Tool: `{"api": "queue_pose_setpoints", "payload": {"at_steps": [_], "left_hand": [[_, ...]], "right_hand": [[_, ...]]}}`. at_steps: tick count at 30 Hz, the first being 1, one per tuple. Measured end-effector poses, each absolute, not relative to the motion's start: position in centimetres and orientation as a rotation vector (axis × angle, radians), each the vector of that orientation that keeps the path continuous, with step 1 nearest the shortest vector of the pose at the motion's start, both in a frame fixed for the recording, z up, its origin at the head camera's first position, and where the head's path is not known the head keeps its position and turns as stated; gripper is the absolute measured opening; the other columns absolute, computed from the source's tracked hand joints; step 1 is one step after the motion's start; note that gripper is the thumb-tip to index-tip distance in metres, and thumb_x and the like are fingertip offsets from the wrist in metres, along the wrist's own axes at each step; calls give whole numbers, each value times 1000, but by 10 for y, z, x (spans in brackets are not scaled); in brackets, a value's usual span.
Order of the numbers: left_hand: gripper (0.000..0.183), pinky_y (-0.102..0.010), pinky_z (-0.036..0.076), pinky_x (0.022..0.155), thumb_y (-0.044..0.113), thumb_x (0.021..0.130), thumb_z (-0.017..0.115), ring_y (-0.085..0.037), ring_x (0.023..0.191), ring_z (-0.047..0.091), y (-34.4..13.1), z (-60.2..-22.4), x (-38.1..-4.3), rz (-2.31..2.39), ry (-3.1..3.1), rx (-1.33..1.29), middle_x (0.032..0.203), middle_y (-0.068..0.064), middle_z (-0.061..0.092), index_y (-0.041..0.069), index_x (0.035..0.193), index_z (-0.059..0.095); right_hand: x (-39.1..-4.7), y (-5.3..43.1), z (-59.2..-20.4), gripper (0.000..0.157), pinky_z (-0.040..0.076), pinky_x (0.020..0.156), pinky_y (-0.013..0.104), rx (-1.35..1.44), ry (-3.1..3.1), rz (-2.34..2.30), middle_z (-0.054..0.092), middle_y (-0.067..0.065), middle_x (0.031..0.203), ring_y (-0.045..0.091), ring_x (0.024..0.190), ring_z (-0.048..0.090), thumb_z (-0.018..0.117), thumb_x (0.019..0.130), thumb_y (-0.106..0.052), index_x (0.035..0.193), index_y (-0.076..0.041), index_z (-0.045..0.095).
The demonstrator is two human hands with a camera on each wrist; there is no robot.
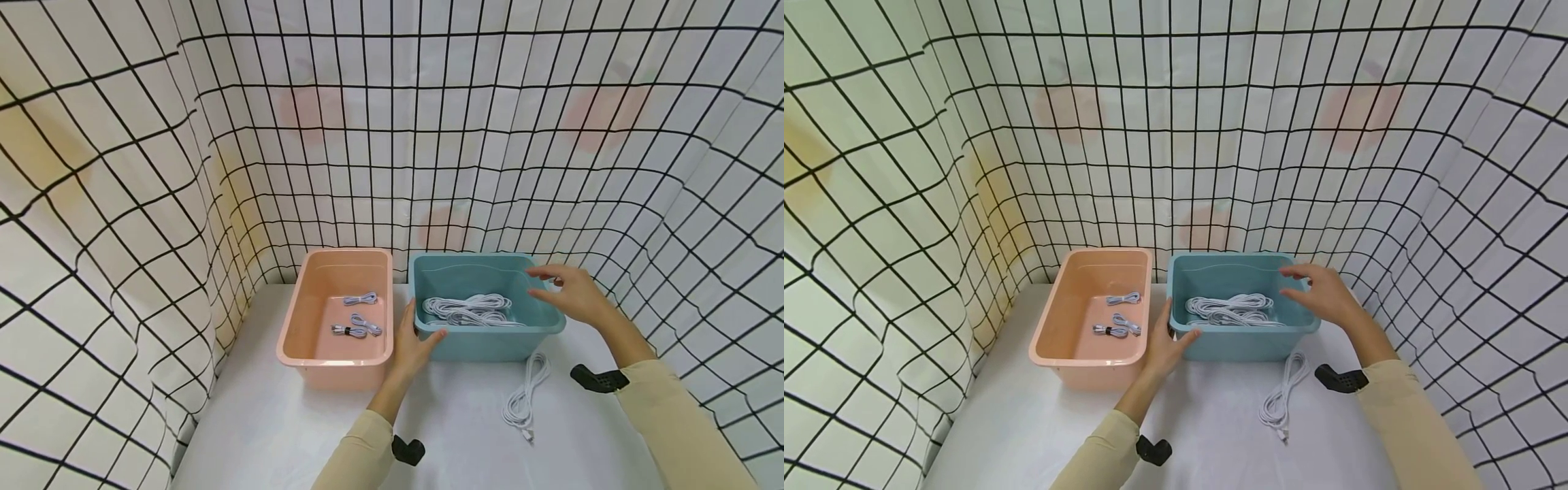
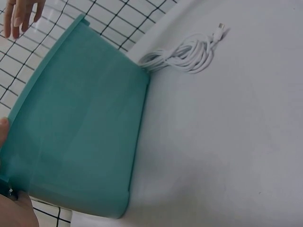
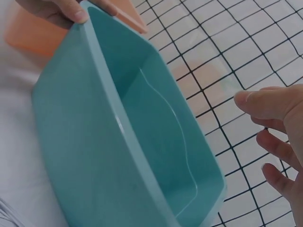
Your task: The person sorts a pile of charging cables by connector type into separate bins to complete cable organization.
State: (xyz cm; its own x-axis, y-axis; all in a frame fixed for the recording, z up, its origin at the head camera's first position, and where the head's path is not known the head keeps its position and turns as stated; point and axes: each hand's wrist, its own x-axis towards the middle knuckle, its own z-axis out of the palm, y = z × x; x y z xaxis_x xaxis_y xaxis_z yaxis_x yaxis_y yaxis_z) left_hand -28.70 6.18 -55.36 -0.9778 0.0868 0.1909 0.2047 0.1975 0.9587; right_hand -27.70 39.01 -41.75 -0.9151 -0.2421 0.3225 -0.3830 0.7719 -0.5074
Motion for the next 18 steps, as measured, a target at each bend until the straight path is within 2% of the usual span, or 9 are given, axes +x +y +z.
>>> {"api": "queue_pose_setpoints", "payload": {"at_steps": [5, 15, 16, 18], "left_hand": [[96, -42, 34, 116, 20, 88, 86, -30, 150, 30, 61, -555, -286, -1901, -2356, -285, 165, -15, 32, 8, 164, 27], [96, -41, 32, 118, 22, 89, 85, -28, 151, 29, 62, -556, -286, -1868, -2371, -291, 165, -14, 31, 9, 164, 27], [96, -42, 32, 118, 22, 89, 85, -29, 151, 29, 63, -556, -286, -1865, -2367, -295, 165, -14, 31, 8, 164, 27], [96, -41, 31, 118, 22, 89, 85, -28, 151, 29, 64, -555, -287, -1863, -2362, -306, 165, -14, 31, 8, 164, 27]], "right_hand": [[-267, 396, -429, 44, 50, 92, 63, 452, -2736, 870, 67, 21, 129, 40, 115, 59, 77, 96, -21, 133, 2, 66], [-241, 406, -460, 39, 53, 88, 59, 406, -2689, 857, 70, 20, 122, 39, 110, 62, 79, 94, -19, 127, 0, 70], [-238, 407, -463, 39, 53, 88, 57, 395, -2686, 870, 70, 20, 122, 38, 110, 62, 79, 94, -18, 127, 0, 70], [-233, 410, -469, 38, 53, 91, 46, 372, -2674, 903, 70, 19, 122, 31, 110, 62, 79, 94, -18, 127, 0, 70]]}}
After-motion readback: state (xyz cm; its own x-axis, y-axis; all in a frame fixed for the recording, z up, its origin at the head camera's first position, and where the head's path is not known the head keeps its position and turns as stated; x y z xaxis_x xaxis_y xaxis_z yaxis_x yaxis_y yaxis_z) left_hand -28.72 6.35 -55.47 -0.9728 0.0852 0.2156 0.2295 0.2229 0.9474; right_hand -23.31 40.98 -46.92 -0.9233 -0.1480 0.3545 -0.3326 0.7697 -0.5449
